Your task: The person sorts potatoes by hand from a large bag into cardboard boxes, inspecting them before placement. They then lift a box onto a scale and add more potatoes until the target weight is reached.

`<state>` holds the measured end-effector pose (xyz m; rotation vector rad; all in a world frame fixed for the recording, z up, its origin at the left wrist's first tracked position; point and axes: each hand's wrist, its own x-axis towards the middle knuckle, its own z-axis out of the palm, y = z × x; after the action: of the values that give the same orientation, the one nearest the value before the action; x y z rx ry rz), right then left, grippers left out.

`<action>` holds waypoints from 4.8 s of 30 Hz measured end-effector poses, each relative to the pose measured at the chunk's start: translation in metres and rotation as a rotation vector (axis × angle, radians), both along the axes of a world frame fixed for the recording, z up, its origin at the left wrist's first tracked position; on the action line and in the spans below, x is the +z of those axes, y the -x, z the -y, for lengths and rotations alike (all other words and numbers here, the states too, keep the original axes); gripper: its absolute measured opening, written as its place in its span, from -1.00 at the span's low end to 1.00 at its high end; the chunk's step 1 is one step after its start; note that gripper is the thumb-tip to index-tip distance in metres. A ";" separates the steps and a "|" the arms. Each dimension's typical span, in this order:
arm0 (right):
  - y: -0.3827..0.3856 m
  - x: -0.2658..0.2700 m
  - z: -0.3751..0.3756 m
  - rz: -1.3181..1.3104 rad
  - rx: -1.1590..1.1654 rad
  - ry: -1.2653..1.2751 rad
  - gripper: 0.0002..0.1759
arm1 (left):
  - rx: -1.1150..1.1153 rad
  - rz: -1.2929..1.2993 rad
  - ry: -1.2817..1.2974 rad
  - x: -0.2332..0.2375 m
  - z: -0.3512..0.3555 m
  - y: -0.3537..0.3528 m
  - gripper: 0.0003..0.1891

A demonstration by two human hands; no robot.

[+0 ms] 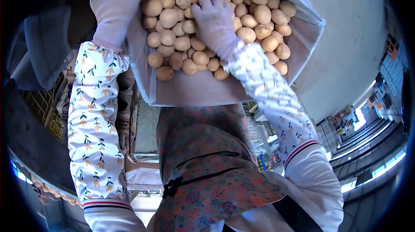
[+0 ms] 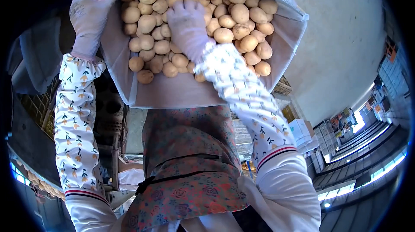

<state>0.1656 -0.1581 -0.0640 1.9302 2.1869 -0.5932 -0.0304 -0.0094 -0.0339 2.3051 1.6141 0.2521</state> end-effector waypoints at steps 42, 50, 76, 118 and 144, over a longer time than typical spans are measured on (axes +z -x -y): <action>-0.088 0.083 0.099 -0.424 -0.518 -0.217 -0.37 | -0.001 0.046 0.015 -0.002 -0.002 0.002 -0.66; 0.013 0.028 0.091 0.002 -0.412 0.047 -0.11 | 0.029 0.009 0.026 -0.001 -0.002 -0.001 -0.66; 0.124 0.025 0.068 -0.679 -0.515 -0.238 -0.23 | 0.024 0.042 0.068 0.009 -0.002 -0.007 -0.65; -0.140 0.088 0.257 -0.786 -2.012 0.484 -0.43 | 0.070 0.212 0.192 0.015 -0.003 -0.008 -0.51; -0.158 0.102 0.196 -0.975 -1.915 0.482 -0.65 | 1.111 0.836 1.379 0.046 0.235 0.062 -0.70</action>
<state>0.3234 -0.3541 0.0379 2.9580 -0.6802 -2.1309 -0.0926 -0.2444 0.0123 0.1339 1.5264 0.1751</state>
